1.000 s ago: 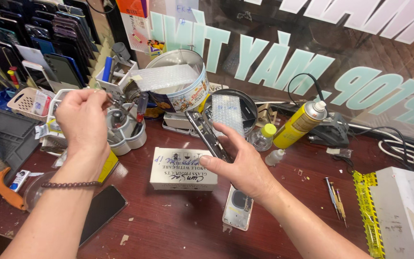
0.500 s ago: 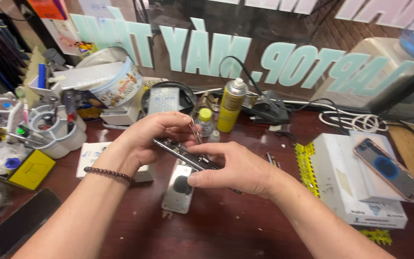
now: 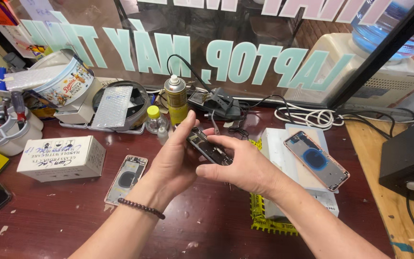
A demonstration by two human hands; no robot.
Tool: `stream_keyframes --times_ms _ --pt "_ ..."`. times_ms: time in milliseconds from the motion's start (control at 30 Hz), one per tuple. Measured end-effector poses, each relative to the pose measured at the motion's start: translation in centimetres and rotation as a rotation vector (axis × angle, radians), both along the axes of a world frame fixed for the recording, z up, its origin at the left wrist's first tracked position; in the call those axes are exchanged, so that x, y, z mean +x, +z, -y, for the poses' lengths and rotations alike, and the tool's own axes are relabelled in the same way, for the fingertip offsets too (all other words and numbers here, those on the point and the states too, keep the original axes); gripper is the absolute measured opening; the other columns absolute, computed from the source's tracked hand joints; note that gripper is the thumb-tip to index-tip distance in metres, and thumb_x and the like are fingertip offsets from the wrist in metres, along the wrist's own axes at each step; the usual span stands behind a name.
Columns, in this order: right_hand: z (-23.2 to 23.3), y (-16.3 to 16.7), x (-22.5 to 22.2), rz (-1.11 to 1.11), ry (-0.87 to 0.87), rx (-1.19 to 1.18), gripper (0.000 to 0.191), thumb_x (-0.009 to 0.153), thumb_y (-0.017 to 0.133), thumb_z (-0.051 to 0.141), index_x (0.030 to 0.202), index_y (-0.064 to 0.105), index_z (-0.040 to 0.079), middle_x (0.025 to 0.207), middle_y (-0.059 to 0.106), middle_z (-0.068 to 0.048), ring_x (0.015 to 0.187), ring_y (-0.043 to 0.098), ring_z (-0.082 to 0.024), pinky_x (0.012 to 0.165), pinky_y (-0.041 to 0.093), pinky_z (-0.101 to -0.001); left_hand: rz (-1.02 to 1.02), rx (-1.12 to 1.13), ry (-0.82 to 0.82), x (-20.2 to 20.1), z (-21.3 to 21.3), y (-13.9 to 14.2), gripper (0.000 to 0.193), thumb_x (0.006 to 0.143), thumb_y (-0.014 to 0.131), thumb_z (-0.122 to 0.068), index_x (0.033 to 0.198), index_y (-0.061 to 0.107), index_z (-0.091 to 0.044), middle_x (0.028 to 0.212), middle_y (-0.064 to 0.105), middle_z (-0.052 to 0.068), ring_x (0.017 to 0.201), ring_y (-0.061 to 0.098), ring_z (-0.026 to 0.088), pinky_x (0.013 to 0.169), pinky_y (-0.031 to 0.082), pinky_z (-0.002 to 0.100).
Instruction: The person unpacks small phone parts from plastic bags and a box, then works on a disassembled smartphone frame, applying adhesive strips and pressing a component into place. They pick up a screwdriver, drive screws into the phone chassis, and handle the frame and back cover while reassembling the phone.
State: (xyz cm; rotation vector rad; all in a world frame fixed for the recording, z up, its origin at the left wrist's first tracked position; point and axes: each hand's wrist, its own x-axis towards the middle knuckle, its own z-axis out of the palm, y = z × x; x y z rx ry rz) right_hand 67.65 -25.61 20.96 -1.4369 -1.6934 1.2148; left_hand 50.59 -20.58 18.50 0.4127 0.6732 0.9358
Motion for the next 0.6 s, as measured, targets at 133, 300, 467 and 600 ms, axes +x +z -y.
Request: stream_keyframes --times_ms 133,300,467,600 --pt "-0.8 -0.3 2.4 -0.266 -0.105 -0.058 0.057 0.086 0.074 0.033 0.135 0.062 0.005 0.12 0.075 -0.004 0.107 0.07 -0.009 0.09 0.056 -0.0252 0.149 -0.033 0.035 1.4 -1.5 0.8 0.049 0.094 0.06 -0.049 0.12 0.057 -0.008 0.11 0.069 0.019 0.103 0.067 0.032 0.092 0.055 0.051" --pt "-2.3 0.2 4.8 -0.228 -0.368 0.192 0.021 0.09 0.075 0.017 0.101 0.071 0.001 0.088 0.071 0.0 0.079 0.063 -0.006 0.07 0.053 -0.0222 0.288 -0.06 0.03 0.7 -3.6 1.6 0.053 0.097 0.05 -0.052 0.116 0.064 -0.004 0.107 0.071 0.02 0.101 0.071 0.034 0.093 0.06 0.053" --pt "-1.8 1.1 3.0 -0.323 -0.403 0.106 0.017 0.093 0.073 0.018 0.092 0.072 0.002 0.076 0.066 0.002 0.068 0.057 -0.004 0.06 0.047 -0.0212 0.435 0.041 -0.183 0.1 -5.2 0.1 0.068 0.1 0.051 -0.058 0.12 0.066 0.005 0.105 0.073 0.021 0.097 0.072 0.034 0.09 0.061 0.044" --pt "0.0 3.0 0.2 -0.325 -0.376 0.11 0.017 0.09 0.076 0.021 0.088 0.073 0.004 0.072 0.067 0.002 0.063 0.056 -0.004 0.055 0.046 -0.0218 0.61 0.061 -0.272 0.4 -6.1 -1.4 0.063 0.105 0.053 -0.055 0.117 0.066 0.005 0.103 0.073 0.021 0.092 0.073 0.029 0.082 0.062 0.04"
